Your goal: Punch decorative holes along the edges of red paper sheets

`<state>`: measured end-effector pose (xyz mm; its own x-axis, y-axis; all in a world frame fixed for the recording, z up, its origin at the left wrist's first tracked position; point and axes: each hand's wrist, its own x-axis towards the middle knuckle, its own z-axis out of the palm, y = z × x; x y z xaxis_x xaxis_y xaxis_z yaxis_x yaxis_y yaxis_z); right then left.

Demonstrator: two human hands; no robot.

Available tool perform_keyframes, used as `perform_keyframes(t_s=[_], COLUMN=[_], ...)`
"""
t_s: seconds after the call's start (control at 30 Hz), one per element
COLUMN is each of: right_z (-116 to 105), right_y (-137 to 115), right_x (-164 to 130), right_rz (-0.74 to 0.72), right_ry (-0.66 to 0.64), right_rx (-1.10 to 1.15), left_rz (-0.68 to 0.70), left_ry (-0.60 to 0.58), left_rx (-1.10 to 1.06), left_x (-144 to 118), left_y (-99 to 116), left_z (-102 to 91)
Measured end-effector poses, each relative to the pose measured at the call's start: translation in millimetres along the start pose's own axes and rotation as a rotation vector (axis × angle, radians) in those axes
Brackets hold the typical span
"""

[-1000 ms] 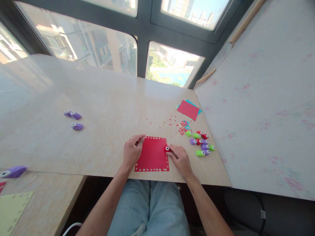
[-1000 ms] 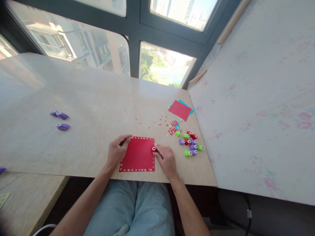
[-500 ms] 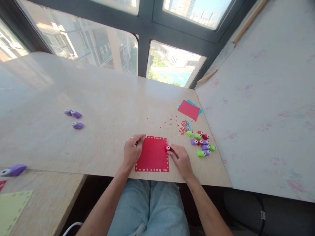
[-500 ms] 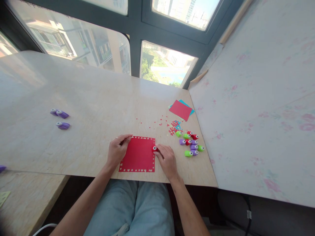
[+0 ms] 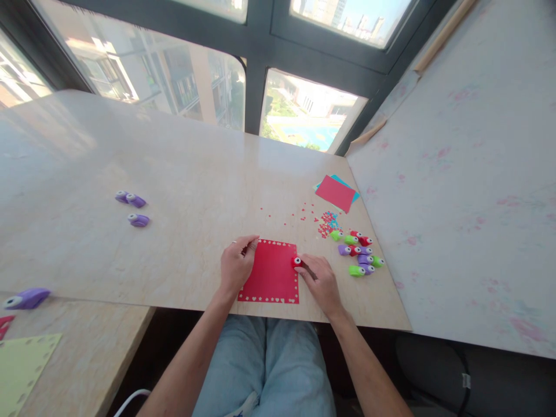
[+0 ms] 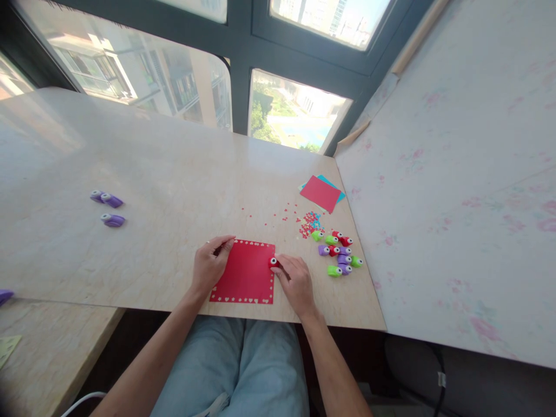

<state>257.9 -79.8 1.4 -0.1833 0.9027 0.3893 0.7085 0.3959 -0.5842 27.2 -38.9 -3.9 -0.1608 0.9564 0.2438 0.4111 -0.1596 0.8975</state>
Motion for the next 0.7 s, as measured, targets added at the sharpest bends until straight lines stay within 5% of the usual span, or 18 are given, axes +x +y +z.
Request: perform_keyframes(t_s=[0.4, 0.7], right_z=[-1.1, -7.1], right_y=[-0.6, -0.7], right_x=[-1.2, -6.3], right_rz=[0.043, 0.43], right_ry=[0.01, 0.23], right_rx=[0.071, 0.399], left_rz=[-0.003, 0.01], left_ry=[0.006, 0.005], left_rx=[-0.004, -0.004], left_x=[0.7, 0.9], left_y=[1.9, 2.5], left_z=[-1.3, -2.0])
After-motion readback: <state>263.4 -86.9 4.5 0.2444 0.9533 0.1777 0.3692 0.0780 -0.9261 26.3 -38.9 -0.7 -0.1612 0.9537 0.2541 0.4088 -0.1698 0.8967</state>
